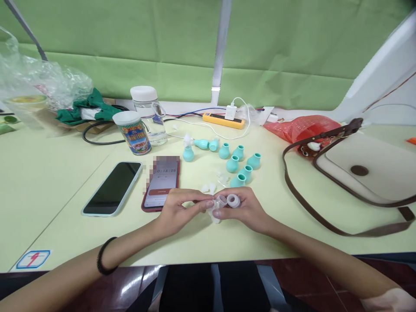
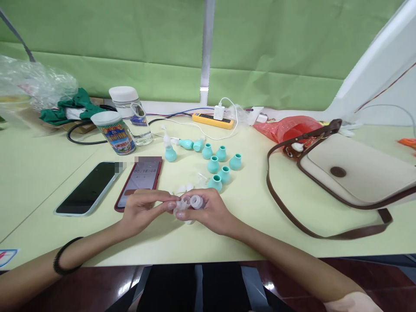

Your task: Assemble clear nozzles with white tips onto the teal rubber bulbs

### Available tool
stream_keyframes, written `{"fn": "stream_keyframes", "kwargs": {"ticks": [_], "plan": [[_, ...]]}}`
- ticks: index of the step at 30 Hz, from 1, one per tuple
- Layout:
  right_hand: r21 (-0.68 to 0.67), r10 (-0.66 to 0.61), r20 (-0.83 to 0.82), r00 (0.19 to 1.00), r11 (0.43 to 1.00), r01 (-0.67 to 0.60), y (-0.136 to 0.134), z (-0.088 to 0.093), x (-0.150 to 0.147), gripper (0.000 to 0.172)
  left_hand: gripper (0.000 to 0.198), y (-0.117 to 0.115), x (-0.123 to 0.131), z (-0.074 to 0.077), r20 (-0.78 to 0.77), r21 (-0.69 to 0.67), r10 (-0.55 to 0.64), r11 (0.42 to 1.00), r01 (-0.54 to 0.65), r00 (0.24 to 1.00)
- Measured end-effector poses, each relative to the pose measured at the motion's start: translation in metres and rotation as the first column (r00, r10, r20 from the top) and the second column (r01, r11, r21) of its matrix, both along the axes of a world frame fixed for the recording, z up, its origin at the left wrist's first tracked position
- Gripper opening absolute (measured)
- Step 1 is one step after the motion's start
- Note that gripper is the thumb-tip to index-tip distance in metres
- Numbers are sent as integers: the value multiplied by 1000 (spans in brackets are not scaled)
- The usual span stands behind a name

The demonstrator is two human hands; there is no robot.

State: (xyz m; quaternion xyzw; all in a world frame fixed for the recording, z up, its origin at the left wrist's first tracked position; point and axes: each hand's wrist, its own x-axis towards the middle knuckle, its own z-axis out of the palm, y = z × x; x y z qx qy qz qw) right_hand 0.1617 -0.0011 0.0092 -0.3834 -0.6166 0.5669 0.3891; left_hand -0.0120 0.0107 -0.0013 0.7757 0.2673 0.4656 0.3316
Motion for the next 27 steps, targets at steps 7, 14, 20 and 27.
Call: {"fn": "stream_keyframes", "kwargs": {"ticks": [7,14,20,27], "plan": [[-83,-4,2,1000,997,4,8,-2,0,13,16,0,1,-10,-95,555,199,824,-114,975],[-60,-15,52,999,998,18,10,1,1,14,22,3,1,-16,-47,687,204,718,-116,978],[-116,141,86,986,985,-131,15,6,8,12,5,0,1,-2,-118,188,11,982,12,993],[-220,274,-7,962,938,-268,20,7,13,14,12,-1,1,10,137,-564,-316,754,337,939]]}}
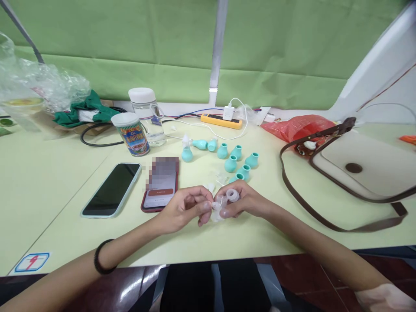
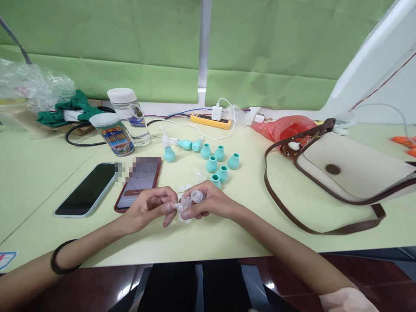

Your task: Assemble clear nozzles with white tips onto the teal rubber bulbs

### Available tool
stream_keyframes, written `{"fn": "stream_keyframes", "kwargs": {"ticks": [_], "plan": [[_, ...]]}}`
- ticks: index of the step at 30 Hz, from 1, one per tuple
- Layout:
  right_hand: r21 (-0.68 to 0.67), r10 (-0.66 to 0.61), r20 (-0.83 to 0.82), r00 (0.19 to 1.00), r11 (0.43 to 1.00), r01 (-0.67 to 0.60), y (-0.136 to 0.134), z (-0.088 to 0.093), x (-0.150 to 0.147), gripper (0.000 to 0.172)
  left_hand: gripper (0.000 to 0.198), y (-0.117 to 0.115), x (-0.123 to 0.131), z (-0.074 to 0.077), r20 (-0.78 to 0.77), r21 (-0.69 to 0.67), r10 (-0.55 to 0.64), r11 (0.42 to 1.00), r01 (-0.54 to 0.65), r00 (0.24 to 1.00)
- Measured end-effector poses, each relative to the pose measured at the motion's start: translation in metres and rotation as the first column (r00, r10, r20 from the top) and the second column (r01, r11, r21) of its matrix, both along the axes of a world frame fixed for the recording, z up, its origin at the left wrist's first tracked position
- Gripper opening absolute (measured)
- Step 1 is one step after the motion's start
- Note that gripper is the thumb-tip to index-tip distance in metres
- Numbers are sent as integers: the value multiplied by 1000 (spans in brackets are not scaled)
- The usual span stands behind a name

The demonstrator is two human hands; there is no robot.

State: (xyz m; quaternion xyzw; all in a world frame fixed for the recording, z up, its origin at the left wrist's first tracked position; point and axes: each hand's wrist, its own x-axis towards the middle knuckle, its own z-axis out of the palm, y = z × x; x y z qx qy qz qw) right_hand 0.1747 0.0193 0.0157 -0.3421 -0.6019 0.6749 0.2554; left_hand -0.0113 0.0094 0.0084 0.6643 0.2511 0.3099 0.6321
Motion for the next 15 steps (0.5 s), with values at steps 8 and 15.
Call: {"fn": "stream_keyframes", "kwargs": {"ticks": [8,15], "plan": [[-256,-108,-262,959,966,39,3,-2,-3,14,13,11,-1,0,220,-330,17,942,58,975],[-54,-252,-161,954,968,247,0,-3,-6,16,6,22,-5,-15,-104,773,540,573,-273,835]]}}
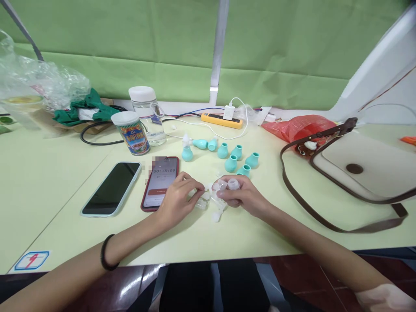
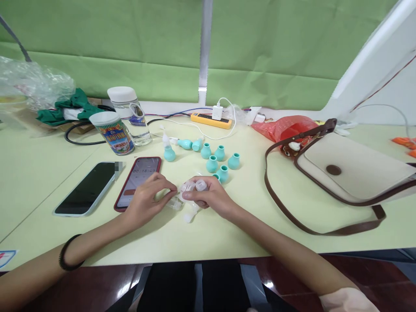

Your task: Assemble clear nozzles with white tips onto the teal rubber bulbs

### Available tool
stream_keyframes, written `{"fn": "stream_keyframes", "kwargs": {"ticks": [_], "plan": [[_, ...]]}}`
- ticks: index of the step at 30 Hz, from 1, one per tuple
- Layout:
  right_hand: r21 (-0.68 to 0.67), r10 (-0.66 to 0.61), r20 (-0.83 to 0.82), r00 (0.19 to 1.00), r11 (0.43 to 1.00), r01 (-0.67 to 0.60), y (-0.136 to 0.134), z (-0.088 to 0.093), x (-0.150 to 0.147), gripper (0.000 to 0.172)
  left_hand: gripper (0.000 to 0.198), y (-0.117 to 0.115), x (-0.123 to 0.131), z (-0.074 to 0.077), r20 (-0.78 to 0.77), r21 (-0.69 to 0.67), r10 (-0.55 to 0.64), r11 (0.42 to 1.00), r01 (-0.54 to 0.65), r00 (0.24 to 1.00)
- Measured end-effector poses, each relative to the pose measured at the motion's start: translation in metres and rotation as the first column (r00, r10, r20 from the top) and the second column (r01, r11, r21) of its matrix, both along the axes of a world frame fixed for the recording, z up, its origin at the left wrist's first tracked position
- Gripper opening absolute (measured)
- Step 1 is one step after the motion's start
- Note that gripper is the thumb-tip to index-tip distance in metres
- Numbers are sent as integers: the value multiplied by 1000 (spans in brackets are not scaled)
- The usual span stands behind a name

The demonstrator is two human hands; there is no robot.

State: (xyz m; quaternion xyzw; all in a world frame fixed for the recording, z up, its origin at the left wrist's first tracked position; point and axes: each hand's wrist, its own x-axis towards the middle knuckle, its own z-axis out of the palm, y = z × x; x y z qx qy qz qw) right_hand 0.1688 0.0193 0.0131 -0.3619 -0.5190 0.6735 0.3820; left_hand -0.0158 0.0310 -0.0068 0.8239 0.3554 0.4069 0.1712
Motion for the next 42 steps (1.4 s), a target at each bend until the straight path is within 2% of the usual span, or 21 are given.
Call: {"fn": "stream_keyframes", "kwargs": {"ticks": [3,7,10,13,16,19,22,25,28,30,33,37,42], "plan": [[81,-37,119,992,996,27,-3,-2,-4,19,10,2,1,-9,-112,69,38,997,-30,993],[179,-92,263,960,983,45,-5,-4,-8,21,13,-3,2,-6,-10,80,63,995,-62,998],[269,-132,294,947,962,50,-8,-9,-10,21,21,-11,4,2,82,-78,-36,996,42,996],[300,-152,294,944,952,59,-10,-13,-11,22,24,-15,5,6,145,-340,-147,921,189,978],[279,-165,294,941,957,80,-11,-15,-12,32,18,-12,5,4,235,-468,-71,866,176,969],[279,-198,300,933,954,112,-10,-16,-12,32,12,-7,5,-2,261,-487,32,867,103,965],[265,-197,205,959,954,139,-7,-17,-11,31,10,-4,6,-5,218,-417,51,908,45,975],[108,-97,21,995,990,94,-5,-19,-9,33,10,-7,7,-5,162,-240,35,971,5,986],[12,-50,-71,996,999,51,-4,-19,-8,31,8,-12,8,-5,110,-39,-38,998,42,993],[8,-41,-66,997,999,42,-5,-19,-9,31,9,-14,9,-6,81,71,-91,994,85,993],[-6,11,-100,995,1000,-11,-7,-17,-10,33,16,-15,9,-9,44,158,-128,980,120,991],[-72,103,-192,976,990,-118,-10,-14,-12,31,20,-13,8,-12,39,240,-115,965,103,993],[-157,136,-268,954,971,-183,-10,-11,-12,33,16,-15,8,-10,61,318,-89,946,65,994]]}}
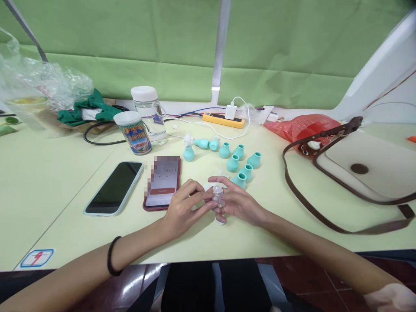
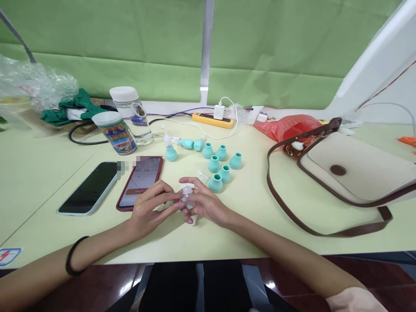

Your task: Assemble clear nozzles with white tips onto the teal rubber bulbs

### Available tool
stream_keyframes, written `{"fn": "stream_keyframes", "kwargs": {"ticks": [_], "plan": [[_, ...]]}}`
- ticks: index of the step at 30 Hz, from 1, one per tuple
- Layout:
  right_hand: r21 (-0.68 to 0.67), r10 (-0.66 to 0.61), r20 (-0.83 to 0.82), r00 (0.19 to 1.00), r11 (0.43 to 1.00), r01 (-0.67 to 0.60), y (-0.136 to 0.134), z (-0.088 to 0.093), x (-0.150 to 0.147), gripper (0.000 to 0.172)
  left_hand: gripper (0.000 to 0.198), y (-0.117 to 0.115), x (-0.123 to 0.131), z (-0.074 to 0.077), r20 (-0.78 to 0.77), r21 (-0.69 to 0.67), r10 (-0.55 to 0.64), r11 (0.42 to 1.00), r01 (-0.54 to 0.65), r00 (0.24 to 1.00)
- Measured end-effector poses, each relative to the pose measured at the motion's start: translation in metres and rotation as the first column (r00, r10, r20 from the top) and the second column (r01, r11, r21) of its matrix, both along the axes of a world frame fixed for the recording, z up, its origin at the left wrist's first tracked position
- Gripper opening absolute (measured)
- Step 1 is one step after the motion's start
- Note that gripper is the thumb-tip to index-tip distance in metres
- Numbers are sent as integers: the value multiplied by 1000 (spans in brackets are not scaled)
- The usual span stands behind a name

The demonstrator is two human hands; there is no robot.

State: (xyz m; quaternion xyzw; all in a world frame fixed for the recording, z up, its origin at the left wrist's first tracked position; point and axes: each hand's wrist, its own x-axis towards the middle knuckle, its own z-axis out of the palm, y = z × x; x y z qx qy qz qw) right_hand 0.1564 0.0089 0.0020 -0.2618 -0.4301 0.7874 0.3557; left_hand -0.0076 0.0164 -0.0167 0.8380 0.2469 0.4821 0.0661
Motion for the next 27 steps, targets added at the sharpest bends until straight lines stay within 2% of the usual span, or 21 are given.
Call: {"fn": "stream_keyframes", "kwargs": {"ticks": [6,9,13,20,27], "plan": [[-3,76,-51,996,997,-77,-1,0,-1,37,11,-4,1,6,-11,30,46,999,-46,999],[7,63,-65,996,998,-63,-1,0,-1,37,12,-6,1,8,-5,-11,56,998,-57,998],[51,42,-67,997,998,-39,-1,3,1,39,20,-6,1,12,-44,-82,154,984,-157,987],[15,42,-77,996,999,-41,-3,6,1,41,16,-4,1,10,-56,-103,55,993,-61,997],[81,111,-76,991,991,-105,-3,-1,1,37,10,-5,2,9,-32,-106,0,994,-4,999]]}}
